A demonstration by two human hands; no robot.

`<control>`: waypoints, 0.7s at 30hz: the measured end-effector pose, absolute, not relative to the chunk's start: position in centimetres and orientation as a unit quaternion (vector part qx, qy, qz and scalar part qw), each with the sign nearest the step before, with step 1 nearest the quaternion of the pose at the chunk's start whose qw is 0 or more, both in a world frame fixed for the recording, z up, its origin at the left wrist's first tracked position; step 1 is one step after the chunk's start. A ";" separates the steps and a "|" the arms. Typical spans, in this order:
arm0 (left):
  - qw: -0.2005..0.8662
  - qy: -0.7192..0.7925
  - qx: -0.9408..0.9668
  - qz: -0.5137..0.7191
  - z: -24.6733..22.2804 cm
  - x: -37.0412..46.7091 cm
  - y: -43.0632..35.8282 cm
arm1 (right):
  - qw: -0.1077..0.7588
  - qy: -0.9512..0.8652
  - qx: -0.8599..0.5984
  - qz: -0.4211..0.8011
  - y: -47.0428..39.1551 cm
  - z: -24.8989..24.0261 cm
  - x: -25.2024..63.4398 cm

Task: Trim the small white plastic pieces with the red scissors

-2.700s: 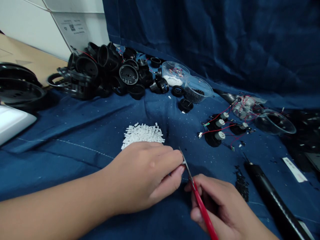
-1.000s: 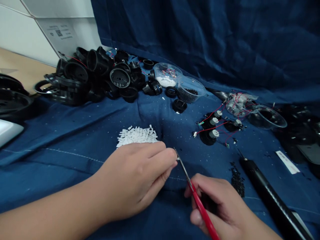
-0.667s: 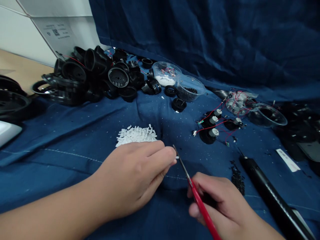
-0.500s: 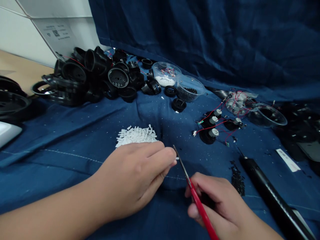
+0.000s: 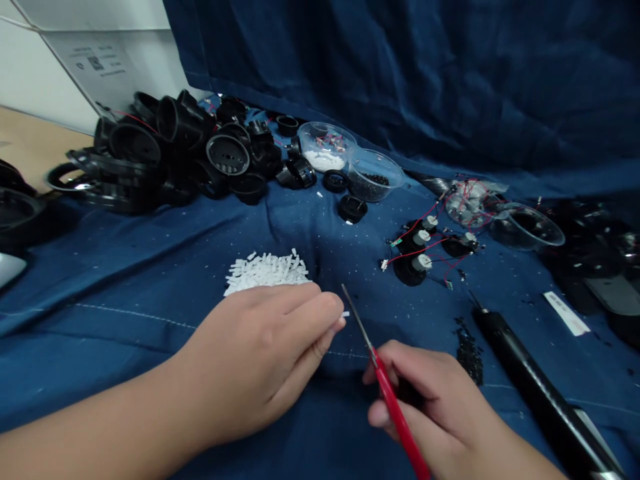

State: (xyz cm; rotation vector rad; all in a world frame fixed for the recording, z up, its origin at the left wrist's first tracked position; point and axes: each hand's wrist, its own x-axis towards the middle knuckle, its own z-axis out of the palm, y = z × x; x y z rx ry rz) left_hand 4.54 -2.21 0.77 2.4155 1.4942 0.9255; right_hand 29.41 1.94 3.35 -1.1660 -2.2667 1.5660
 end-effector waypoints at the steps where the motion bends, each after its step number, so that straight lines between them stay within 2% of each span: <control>1: 0.074 0.503 0.807 0.300 0.9 4.6 -2.1 | 0.084 -0.758 -0.389 0.517 2.1 3.2 29.5; 4: 0.051 0.527 0.803 0.273 1.1 4.6 -1.7 | 0.151 -0.753 -0.410 0.492 2.4 2.7 30.0; 7: 0.016 0.572 0.782 0.247 1.1 4.4 -1.4 | 0.262 -0.721 -0.443 0.464 2.5 2.1 30.6; 13: -0.051 0.631 0.741 0.223 0.7 3.7 -1.2 | 0.398 -0.639 -0.442 0.488 2.8 1.6 30.8; 16: -0.063 0.638 0.735 0.223 0.7 3.7 -1.1 | 0.444 -0.618 -0.413 0.500 3.5 1.7 31.0; 21: -0.043 0.629 0.744 0.221 0.4 3.9 -1.1 | 0.468 -0.594 -0.411 0.508 4.3 2.2 31.1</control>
